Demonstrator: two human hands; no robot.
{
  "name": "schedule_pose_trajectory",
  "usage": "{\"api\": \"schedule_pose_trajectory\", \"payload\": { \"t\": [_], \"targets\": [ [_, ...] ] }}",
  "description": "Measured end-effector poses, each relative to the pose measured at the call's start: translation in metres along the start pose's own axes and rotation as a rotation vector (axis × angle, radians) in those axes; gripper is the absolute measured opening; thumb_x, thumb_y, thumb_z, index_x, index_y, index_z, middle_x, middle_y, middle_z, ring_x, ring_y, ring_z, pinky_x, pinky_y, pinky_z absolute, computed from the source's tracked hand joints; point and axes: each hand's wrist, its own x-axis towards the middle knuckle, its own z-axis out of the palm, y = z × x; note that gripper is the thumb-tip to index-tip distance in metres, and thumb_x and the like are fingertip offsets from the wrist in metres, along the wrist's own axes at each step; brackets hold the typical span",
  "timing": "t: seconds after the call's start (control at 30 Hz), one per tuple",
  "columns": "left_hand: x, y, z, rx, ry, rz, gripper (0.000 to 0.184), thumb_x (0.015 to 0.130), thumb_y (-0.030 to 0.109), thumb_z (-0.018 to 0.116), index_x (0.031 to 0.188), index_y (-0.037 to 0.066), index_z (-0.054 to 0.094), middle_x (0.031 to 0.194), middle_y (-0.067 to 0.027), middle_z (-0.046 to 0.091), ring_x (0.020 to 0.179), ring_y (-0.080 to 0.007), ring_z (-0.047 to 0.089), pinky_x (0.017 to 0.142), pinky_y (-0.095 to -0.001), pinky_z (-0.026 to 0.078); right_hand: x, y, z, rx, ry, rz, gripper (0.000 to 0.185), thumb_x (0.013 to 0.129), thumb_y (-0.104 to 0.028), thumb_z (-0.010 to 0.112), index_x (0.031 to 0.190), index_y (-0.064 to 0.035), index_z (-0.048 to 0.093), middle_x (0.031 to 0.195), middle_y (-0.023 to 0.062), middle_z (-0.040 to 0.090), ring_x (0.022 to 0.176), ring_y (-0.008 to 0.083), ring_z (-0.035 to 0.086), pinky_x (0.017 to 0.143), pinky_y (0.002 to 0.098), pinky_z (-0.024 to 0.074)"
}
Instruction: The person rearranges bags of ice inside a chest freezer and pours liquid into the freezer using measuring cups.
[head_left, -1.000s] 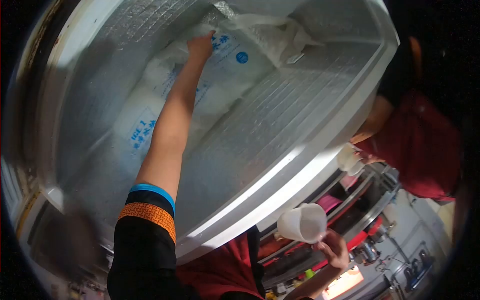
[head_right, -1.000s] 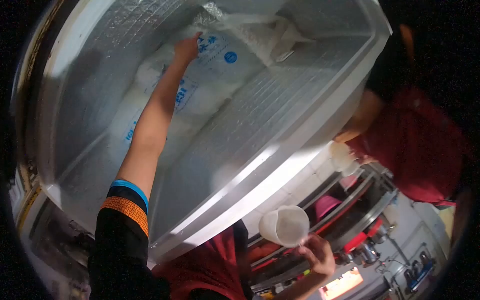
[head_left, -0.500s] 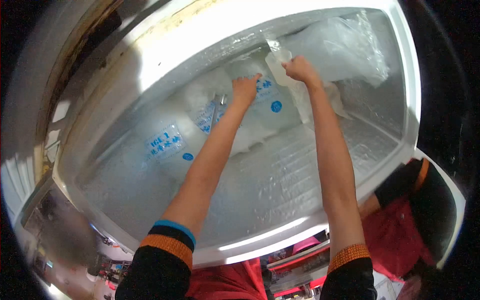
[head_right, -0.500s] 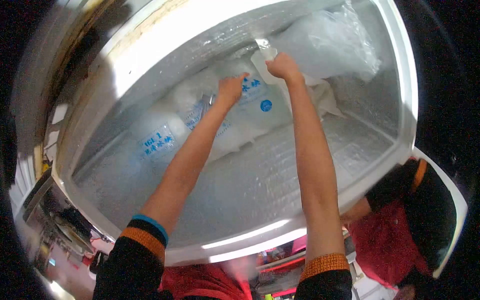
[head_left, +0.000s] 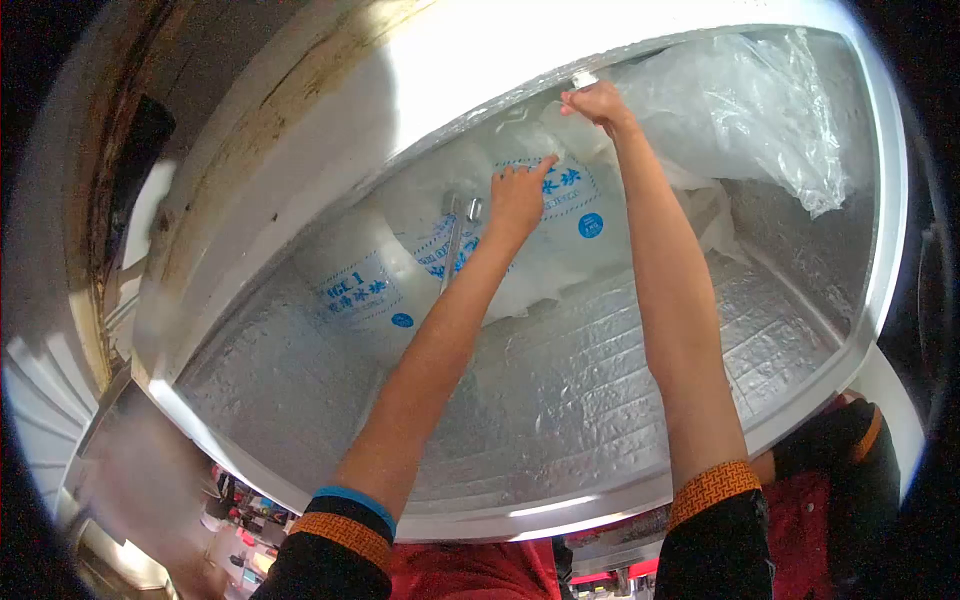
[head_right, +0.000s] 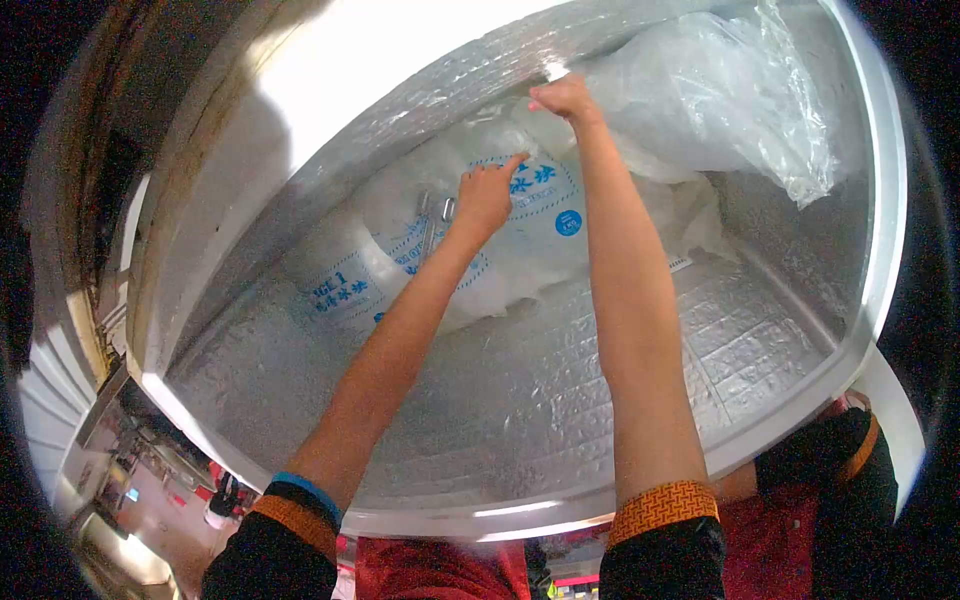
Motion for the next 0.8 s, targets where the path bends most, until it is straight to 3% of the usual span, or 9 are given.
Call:
{"api": "schedule_pose_trajectory", "payload": {
  "t": [0.13,0.2,0.23,0.3,0.33,0.5,0.6,0.67,0.8],
  "targets": [
    [-0.001,0.000,-0.004,-0.004,-0.025,-0.007,0.061,0.087,-0.001,0.051,0.139,0.031,0.048,0.102,-0.0136,0.068,0.103,-0.0329,0.062,0.089,-0.0471,0.044,-0.010,-0.023,0.004,0.037,0.122,-0.087,0.023,0.078,-0.019,0.074,0.087,0.0025,0.074,0.070,0.0096,0.070,0.052,0.0131,0.054,0.050,0.0305,0.0445],
    [-0.001,0.001,-0.007,-0.003,-0.023,-0.010,0.061,0.087,-0.001,0.051,0.139,0.031,0.047,0.102,-0.0134,0.068,0.103,-0.0328,0.062,0.089,-0.0472,0.044,0.005,-0.010,0.009,0.007,0.103,-0.130,0.032,0.082,-0.022,0.068,0.108,-0.0040,0.068,0.073,0.0087,0.070,0.065,0.0179,0.069,0.059,0.0330,0.0531],
    [-0.002,0.000,-0.006,-0.003,-0.022,-0.010,0.062,0.087,-0.001,0.051,0.139,0.032,0.046,0.102,-0.0133,0.068,0.102,-0.0327,0.062,0.089,-0.0474,0.044,0.008,-0.002,0.012,0.007,0.099,-0.131,0.032,0.082,-0.022,0.068,0.108,-0.0040,0.068,0.073,0.0087,0.070,0.065,0.0179,0.069,0.059,0.0330,0.0531],
    [-0.002,-0.001,-0.003,-0.003,-0.025,-0.018,0.062,0.087,0.000,0.051,0.140,0.032,0.046,0.102,-0.0135,0.068,0.102,-0.0328,0.062,0.088,-0.0473,0.044,0.012,0.007,0.015,0.487,0.068,-0.300,0.032,0.078,-0.009,0.067,0.108,0.0030,0.066,0.084,0.0119,0.071,0.069,0.0208,0.069,0.062,0.0337,0.0543],
    [-0.001,-0.001,-0.002,-0.003,-0.026,-0.019,0.062,0.087,0.000,0.051,0.140,0.032,0.045,0.102,-0.0137,0.068,0.102,-0.0328,0.063,0.088,-0.0473,0.045,0.014,0.008,0.014,0.530,0.045,-0.320,0.030,0.077,-0.003,0.066,0.105,0.0070,0.065,0.091,0.0131,0.070,0.076,0.0211,0.069,0.061,0.0339,0.0545],
    [0.001,-0.004,0.002,0.046,0.000,-0.009,0.061,0.087,0.002,0.052,0.139,0.032,0.044,0.101,-0.0139,0.068,0.102,-0.0331,0.063,0.088,-0.0496,0.046,0.002,0.012,0.003,0.577,0.108,-0.280,0.018,0.082,-0.003,0.063,0.098,0.0052,0.069,0.084,0.0111,0.071,0.080,0.0160,0.066,0.065,0.0322,0.0536],
    [0.000,-0.007,0.006,0.056,-0.004,0.009,0.060,0.087,0.004,0.053,0.139,0.032,0.044,0.100,-0.0141,0.068,0.100,-0.0333,0.064,0.087,-0.0510,0.046,-0.029,0.013,-0.026,0.378,0.024,-0.048,0.014,0.079,0.003,0.063,0.090,0.0007,0.071,0.090,0.0065,0.070,0.081,0.0155,0.064,0.071,0.0280,0.0513],
    [0.003,-0.005,0.004,0.051,-0.024,0.020,0.060,0.087,0.004,0.053,0.139,0.032,0.044,0.100,-0.0140,0.068,0.098,-0.0334,0.065,0.086,-0.0516,0.046,-0.038,0.034,-0.029,0.341,0.016,-0.238,0.011,0.083,0.001,0.060,0.080,0.0008,0.070,0.080,0.0037,0.070,0.077,0.0124,0.061,0.069,0.0269,0.0492],
    [-0.001,-0.006,0.007,0.039,0.061,0.053,0.058,0.086,0.004,0.051,0.137,0.031,0.048,0.094,-0.0148,0.069,0.093,-0.0347,0.066,0.082,-0.0507,0.047,-0.085,0.048,-0.023,0.320,0.075,-0.361,0.014,0.089,-0.002,0.057,0.083,0.0010,0.070,0.080,0.0044,0.070,0.073,0.0111,0.059,0.068,0.0272,0.0471]
  ]
}}
